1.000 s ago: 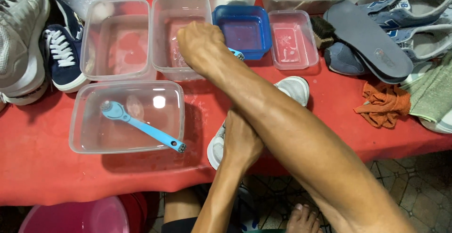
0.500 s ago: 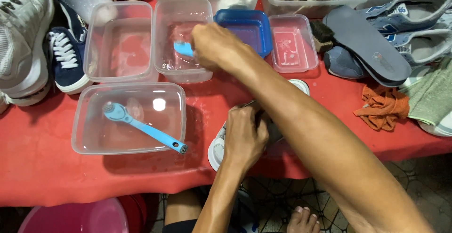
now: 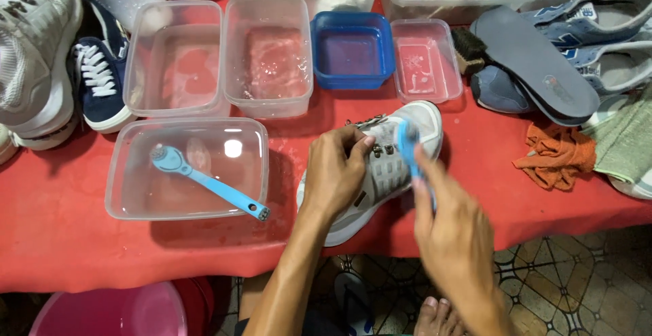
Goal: The person scrubs a grey sneaker with a blue brush, repeatedly dipping the brush into a container of water. They clean the upper, sides, and sole of the shoe while holding it on a red table.
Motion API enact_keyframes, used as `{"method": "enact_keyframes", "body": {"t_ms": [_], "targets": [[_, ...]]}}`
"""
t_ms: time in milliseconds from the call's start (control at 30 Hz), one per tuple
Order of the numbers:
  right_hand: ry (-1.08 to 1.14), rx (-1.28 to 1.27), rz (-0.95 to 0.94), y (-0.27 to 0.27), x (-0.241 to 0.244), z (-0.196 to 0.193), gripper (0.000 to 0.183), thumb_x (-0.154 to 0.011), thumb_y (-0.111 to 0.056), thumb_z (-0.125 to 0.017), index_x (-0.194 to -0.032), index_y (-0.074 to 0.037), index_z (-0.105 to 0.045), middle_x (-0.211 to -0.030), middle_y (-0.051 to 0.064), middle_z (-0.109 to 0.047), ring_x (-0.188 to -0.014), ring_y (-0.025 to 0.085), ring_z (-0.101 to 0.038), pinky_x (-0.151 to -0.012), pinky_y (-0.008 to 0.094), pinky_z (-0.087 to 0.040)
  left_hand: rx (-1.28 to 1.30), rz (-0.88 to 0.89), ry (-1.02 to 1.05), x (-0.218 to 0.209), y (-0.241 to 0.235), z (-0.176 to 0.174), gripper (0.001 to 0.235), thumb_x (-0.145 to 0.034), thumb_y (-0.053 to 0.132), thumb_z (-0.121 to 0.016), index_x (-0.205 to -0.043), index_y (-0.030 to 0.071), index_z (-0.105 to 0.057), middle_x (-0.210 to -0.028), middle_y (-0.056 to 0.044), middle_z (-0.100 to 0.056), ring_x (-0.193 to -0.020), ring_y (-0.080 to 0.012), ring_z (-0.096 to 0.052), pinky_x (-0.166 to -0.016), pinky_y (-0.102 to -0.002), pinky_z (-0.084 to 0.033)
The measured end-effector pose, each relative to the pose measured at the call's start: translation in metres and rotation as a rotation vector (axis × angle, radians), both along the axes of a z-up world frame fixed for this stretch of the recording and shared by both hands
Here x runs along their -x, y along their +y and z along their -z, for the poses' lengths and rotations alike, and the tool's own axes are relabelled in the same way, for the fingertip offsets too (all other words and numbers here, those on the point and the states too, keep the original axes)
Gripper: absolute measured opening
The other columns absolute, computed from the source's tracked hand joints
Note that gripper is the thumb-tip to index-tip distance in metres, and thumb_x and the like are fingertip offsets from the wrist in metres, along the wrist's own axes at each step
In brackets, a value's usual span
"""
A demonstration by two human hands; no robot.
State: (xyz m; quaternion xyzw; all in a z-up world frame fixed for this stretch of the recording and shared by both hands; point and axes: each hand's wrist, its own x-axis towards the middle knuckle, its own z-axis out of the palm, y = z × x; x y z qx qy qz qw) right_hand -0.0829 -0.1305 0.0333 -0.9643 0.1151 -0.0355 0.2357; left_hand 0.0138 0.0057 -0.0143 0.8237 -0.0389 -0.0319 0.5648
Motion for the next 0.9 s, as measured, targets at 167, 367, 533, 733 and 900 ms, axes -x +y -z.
{"method": "enact_keyframes", "body": {"t_ms": [167,367,533,733,900], "targets": [[0.032,0.033,0.002,-0.016,0.020,0.031,0.052,-0.100,-0.033,-0.047,-0.151,-0.033,-0.050,-0.096,0.006,-0.070,-0.059,0.032,-0.068,-0.047,0.048,-0.052,-0.002,0.009,-0.011,0.003,-0.003,-0.003,0.028,-0.096,0.021,-0.064,-0.070,0.010,-0.063,-0.059,-0.001,-0.059,-0.060,-0.0129,-0.051,-0.060,-0.036,-0.042],[-0.079,0.029,-0.123,-0.017,0.023,0.044,0.051,-0.100,-0.031,-0.048,-0.151,-0.030,-0.048,-0.096,0.003,-0.071,-0.049,0.025,-0.061,-0.039,0.042,-0.045,-0.022,-0.001,0.030,0.004,0.000,-0.008,0.029,-0.097,0.021,-0.066,-0.070,0.012,-0.065,-0.057,0.003,-0.057,-0.057,-0.0093,-0.044,-0.055,-0.034,-0.036],[-0.083,-0.044,-0.034,-0.021,0.018,0.047,0.052,-0.103,-0.033,-0.035,-0.154,-0.026,-0.039,-0.132,0.009,-0.069,-0.073,0.030,-0.077,-0.050,0.042,-0.065,-0.063,-0.002,-0.011,0.003,-0.001,-0.010,0.029,-0.096,0.022,-0.066,-0.070,0.011,-0.063,-0.055,0.002,-0.047,-0.057,-0.0107,-0.038,-0.055,-0.035,-0.034],[-0.205,0.043,-0.017,-0.033,0.014,0.057,0.047,-0.102,-0.022,-0.051,-0.148,-0.022,-0.054,-0.109,0.007,-0.078,-0.060,0.031,-0.067,-0.043,0.045,-0.048,-0.046,0.037,0.045,0.009,-0.003,-0.014,0.029,-0.099,0.022,-0.066,-0.072,0.011,-0.067,-0.056,0.002,-0.055,-0.054,-0.0095,-0.044,-0.053,-0.031,-0.036],[-0.087,0.001,-0.163,-0.042,0.015,0.066,0.049,-0.105,-0.033,-0.043,-0.154,-0.027,-0.046,-0.060,-0.008,-0.051,-0.037,0.004,-0.030,-0.025,0.020,-0.027,-0.061,0.024,0.014,0.007,-0.003,-0.011,0.030,-0.098,0.023,-0.066,-0.071,0.011,-0.064,-0.056,0.004,-0.049,-0.055,-0.0088,-0.039,-0.053,-0.032,-0.034]]}}
